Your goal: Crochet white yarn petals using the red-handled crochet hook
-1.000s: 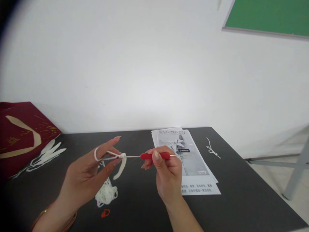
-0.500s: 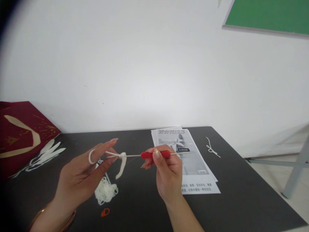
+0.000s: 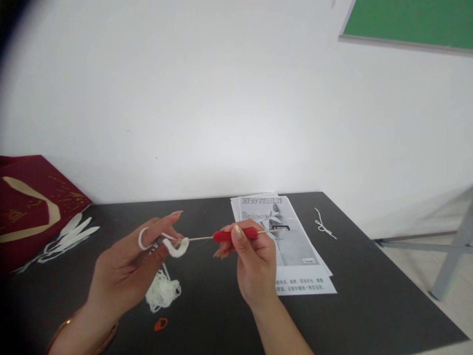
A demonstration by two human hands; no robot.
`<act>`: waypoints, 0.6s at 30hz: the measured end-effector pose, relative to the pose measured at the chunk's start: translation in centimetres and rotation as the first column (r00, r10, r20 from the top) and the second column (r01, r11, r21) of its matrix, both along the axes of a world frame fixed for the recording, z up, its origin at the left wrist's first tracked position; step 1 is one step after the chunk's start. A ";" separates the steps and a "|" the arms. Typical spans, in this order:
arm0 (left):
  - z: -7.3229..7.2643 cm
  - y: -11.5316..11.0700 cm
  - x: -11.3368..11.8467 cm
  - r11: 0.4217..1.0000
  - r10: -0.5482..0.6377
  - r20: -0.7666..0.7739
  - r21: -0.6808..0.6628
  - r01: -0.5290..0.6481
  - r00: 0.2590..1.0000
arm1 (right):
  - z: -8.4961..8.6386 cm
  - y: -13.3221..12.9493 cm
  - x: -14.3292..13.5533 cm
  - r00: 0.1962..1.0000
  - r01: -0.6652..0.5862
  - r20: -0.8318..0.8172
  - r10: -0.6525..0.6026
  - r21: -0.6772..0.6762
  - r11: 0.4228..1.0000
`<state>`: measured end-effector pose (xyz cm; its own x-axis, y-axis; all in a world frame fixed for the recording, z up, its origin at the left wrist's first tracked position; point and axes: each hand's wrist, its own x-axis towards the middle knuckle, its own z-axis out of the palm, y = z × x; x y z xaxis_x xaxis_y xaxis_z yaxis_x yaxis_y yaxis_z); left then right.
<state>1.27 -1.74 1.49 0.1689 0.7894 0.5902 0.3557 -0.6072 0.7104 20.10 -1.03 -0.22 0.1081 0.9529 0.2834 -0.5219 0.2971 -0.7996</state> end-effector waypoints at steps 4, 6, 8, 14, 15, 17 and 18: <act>0.0 0.1 0.3 0.963 -0.009 0.282 -0.257 0.084 0.960 | -0.1 0.5 -0.1 0.986 -0.119 -0.134 0.099 -0.150 0.981; 0.1 0.1 0.5 0.918 -0.031 0.433 -0.344 0.197 0.901 | -0.2 0.7 -0.1 0.972 -0.173 -0.194 0.135 -0.196 0.965; 0.2 0.1 0.6 0.894 -0.038 0.523 -0.364 0.263 0.851 | -0.3 0.8 -0.1 0.965 -0.194 -0.218 0.149 -0.206 0.959; 0.7 -0.2 0.4 0.883 -0.003 0.533 -0.396 0.252 0.846 | -0.1 0.6 0.0 0.975 -0.156 -0.186 0.123 -0.173 0.973; 0.8 -0.2 0.4 0.878 0.001 0.528 -0.407 0.253 0.849 | -0.1 0.6 0.1 0.977 -0.149 -0.178 0.120 -0.161 0.976; 1.0 -0.2 0.3 0.858 -0.010 0.518 -0.435 0.273 0.855 | -0.1 0.5 0.2 0.981 -0.131 -0.162 0.110 -0.130 0.983; 1.1 -0.3 0.3 0.844 -0.019 0.515 -0.451 0.290 0.857 | -0.2 0.5 0.3 0.983 -0.121 -0.152 0.103 -0.114 0.986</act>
